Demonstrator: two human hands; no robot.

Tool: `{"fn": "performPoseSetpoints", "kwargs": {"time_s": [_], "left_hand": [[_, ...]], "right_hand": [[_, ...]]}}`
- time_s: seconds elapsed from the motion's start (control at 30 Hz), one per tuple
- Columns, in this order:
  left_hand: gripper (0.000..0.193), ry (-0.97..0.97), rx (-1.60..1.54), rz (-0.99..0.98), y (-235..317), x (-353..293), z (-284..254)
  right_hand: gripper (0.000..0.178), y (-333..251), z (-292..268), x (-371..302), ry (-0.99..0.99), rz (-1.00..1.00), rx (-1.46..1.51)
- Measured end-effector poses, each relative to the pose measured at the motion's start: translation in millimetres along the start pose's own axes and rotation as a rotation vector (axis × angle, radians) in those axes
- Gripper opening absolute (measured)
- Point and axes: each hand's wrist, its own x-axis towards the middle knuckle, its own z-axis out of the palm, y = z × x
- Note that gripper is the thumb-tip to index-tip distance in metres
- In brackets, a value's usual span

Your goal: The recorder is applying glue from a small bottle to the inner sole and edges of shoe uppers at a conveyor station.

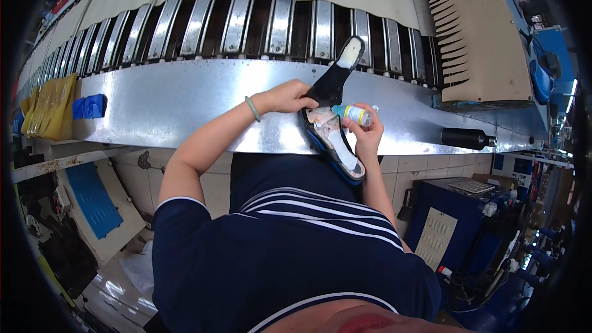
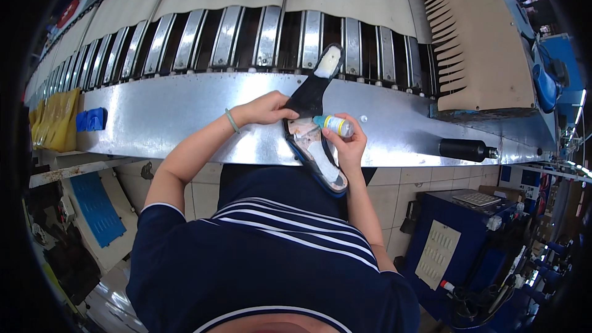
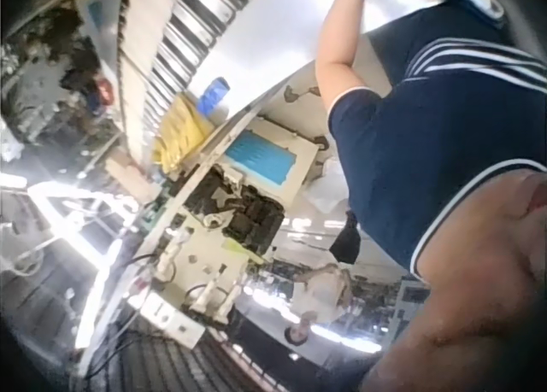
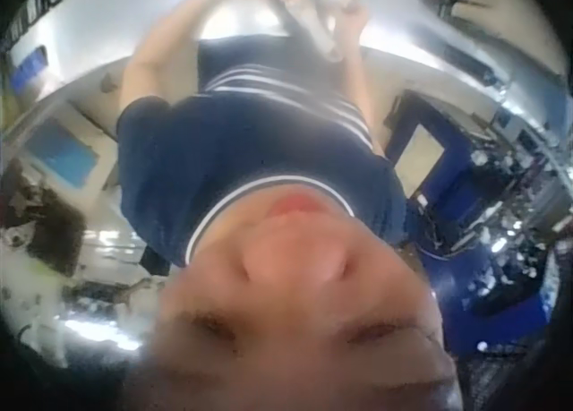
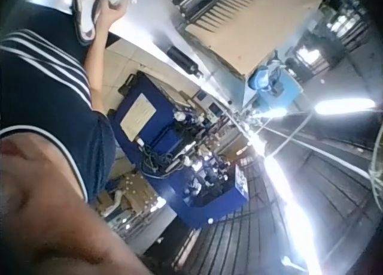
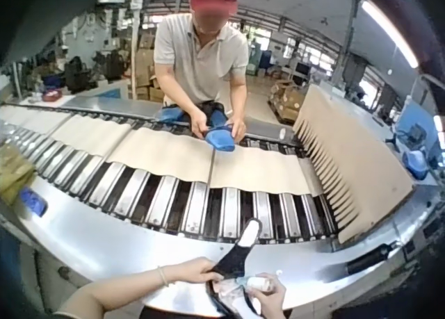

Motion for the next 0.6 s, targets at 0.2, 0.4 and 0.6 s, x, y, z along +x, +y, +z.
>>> {"fn": "performPoseSetpoints", "kwargs": {"time_s": [0.2,0.4,0.6], "left_hand": [[0.029,-0.027,-0.048,-0.015,6,5,-13],[0.022,-0.093,-0.219,-0.081,8,5,-14],[0.023,-0.111,-0.322,-0.167,14,7,-14]], "right_hand": [[0.044,-3,1,0,-0.062,-0.023,-0.115],[0.040,-5,7,1,-0.120,-0.086,-0.161],[0.042,1,1,2,-0.156,-0.001,-0.071]]}}
